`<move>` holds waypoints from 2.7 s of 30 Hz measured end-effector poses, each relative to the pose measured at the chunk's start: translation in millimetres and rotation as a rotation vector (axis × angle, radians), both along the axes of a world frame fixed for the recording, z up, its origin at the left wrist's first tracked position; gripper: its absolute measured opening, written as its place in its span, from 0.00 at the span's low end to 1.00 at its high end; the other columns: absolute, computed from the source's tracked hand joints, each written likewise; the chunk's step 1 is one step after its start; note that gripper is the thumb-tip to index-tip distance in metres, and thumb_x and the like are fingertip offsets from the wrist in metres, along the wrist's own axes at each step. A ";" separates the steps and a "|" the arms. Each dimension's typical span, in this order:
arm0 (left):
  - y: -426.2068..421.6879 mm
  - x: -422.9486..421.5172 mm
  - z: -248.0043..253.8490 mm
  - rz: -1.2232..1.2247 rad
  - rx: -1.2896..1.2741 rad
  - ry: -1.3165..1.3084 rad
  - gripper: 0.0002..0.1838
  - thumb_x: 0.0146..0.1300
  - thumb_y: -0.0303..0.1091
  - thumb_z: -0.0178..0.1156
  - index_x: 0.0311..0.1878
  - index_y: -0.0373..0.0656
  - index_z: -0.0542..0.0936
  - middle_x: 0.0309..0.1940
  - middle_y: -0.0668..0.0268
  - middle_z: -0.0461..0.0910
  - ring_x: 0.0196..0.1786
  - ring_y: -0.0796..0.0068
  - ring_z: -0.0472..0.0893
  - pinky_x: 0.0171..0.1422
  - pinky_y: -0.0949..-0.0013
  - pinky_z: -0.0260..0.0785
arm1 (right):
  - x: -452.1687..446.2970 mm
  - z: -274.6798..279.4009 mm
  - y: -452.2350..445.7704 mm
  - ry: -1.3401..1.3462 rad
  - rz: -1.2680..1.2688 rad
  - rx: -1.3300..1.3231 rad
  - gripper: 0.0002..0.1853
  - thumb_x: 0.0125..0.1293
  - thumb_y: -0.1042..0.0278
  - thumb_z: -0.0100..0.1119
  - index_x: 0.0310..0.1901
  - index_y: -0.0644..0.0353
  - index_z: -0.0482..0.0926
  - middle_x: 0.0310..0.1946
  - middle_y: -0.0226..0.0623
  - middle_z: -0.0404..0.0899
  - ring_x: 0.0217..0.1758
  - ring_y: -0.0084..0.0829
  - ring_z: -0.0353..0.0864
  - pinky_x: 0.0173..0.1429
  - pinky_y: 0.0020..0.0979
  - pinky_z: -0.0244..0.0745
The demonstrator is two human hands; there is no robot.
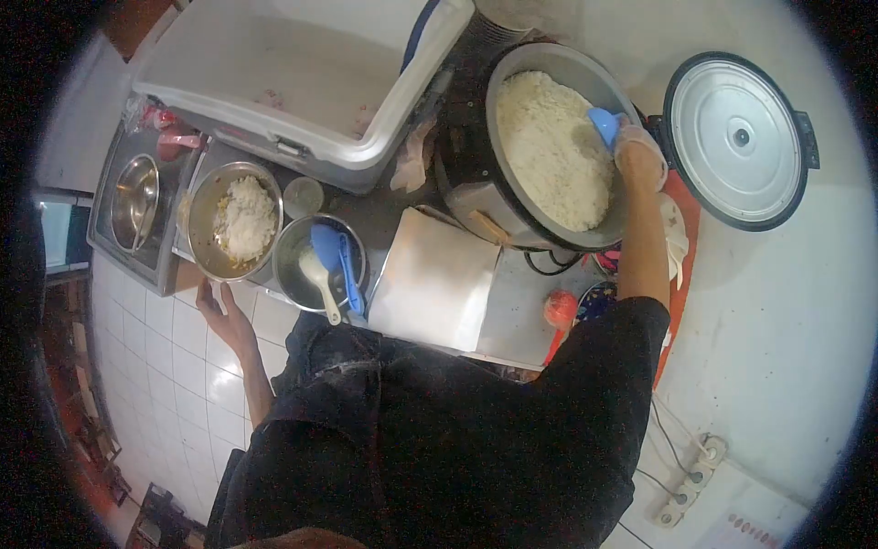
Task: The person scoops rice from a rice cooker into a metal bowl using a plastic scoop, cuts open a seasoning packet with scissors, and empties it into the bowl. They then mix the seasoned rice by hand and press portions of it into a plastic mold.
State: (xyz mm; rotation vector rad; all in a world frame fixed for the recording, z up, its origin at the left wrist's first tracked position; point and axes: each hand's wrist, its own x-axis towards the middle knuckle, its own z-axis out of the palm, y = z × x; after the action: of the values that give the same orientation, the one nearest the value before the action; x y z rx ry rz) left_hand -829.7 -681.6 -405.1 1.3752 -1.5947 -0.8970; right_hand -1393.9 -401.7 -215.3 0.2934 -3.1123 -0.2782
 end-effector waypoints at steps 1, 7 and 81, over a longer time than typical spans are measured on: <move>3.2 -1.9 1.4 0.013 0.022 -0.006 0.26 0.74 0.34 0.56 0.69 0.31 0.65 0.70 0.48 0.66 0.76 0.57 0.63 0.80 0.55 0.51 | -22.4 -17.4 1.8 -0.040 -0.007 0.035 0.36 0.79 0.41 0.27 0.58 0.65 0.79 0.58 0.55 0.79 0.65 0.54 0.76 0.70 0.50 0.66; 4.9 -10.7 -0.6 0.074 0.031 -0.048 0.26 0.74 0.35 0.57 0.69 0.31 0.65 0.69 0.48 0.67 0.75 0.58 0.63 0.80 0.55 0.51 | -78.2 -114.5 29.6 -0.170 0.384 0.169 0.25 0.76 0.54 0.40 0.54 0.65 0.82 0.54 0.56 0.82 0.59 0.52 0.81 0.63 0.48 0.74; -118.2 67.2 -62.8 -0.182 0.318 0.107 0.30 0.67 0.19 0.52 0.73 0.37 0.63 0.67 0.46 0.71 0.60 0.51 0.81 0.63 0.57 0.75 | 424.1 -181.3 -377.4 -0.710 0.872 -0.174 0.29 0.78 0.48 0.38 0.45 0.70 0.80 0.45 0.64 0.81 0.50 0.62 0.81 0.58 0.55 0.72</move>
State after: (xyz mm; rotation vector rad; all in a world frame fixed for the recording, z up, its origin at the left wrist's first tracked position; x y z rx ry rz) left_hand -762.5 -799.8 -468.0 1.3818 -1.5598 -1.3587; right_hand -969.7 -779.2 -396.6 2.0140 -3.1298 0.1521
